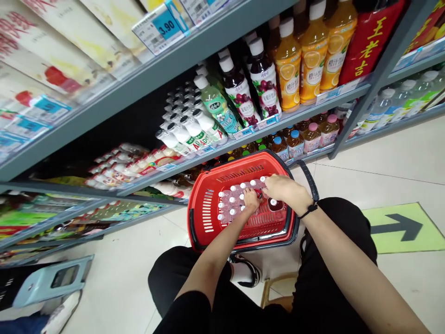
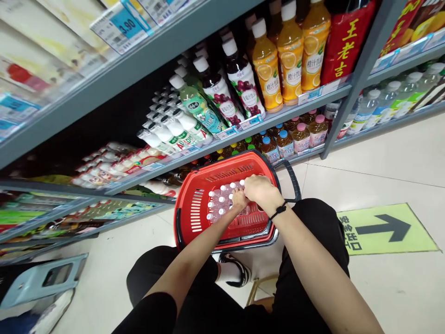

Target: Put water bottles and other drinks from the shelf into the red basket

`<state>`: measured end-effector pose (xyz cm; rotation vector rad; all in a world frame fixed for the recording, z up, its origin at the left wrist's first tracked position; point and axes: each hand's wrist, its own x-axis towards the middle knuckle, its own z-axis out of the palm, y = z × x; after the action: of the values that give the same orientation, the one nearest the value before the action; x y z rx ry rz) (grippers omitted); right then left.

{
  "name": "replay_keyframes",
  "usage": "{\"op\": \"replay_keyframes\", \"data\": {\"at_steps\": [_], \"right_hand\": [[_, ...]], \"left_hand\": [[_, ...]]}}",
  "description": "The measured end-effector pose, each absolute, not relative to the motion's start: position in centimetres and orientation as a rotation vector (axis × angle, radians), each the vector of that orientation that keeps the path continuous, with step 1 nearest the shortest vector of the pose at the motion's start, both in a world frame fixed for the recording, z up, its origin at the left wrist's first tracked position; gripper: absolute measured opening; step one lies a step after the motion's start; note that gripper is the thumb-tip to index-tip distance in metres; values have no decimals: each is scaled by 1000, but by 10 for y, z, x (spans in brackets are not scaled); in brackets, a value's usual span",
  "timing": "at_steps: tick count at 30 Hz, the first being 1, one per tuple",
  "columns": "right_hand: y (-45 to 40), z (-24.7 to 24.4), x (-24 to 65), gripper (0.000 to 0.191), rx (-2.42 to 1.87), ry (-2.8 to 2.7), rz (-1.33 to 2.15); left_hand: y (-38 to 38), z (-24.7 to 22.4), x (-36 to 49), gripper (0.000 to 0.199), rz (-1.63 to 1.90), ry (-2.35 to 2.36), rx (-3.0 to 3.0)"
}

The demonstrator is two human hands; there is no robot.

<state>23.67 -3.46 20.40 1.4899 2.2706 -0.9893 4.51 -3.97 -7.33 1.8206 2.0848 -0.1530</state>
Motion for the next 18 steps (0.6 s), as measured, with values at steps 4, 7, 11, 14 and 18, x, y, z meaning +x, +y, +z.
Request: {"op": "replay_keyframes", "data": {"at_steps": [4, 7, 11, 14, 18], "right_hand": [[-34, 193, 236, 39, 1455, 2332, -933], [-35, 182, 236, 38, 1399, 2380, -864], [-30, 154, 232, 39, 1402, 2362, -853], [-25, 132, 227, 38, 1401, 2371, -864], [-26, 116, 220, 30, 1426, 2458, -919]], "left_hand": [[-31, -50, 45, 63, -141, 2049, 1814], [-30, -17, 36, 41, -103, 2021, 1770], [-27, 38, 5, 32, 97, 2044, 1715], [-23, 89, -31, 24, 305, 2057, 1696], [-27, 165, -85, 22, 613, 2109, 1703]]}}
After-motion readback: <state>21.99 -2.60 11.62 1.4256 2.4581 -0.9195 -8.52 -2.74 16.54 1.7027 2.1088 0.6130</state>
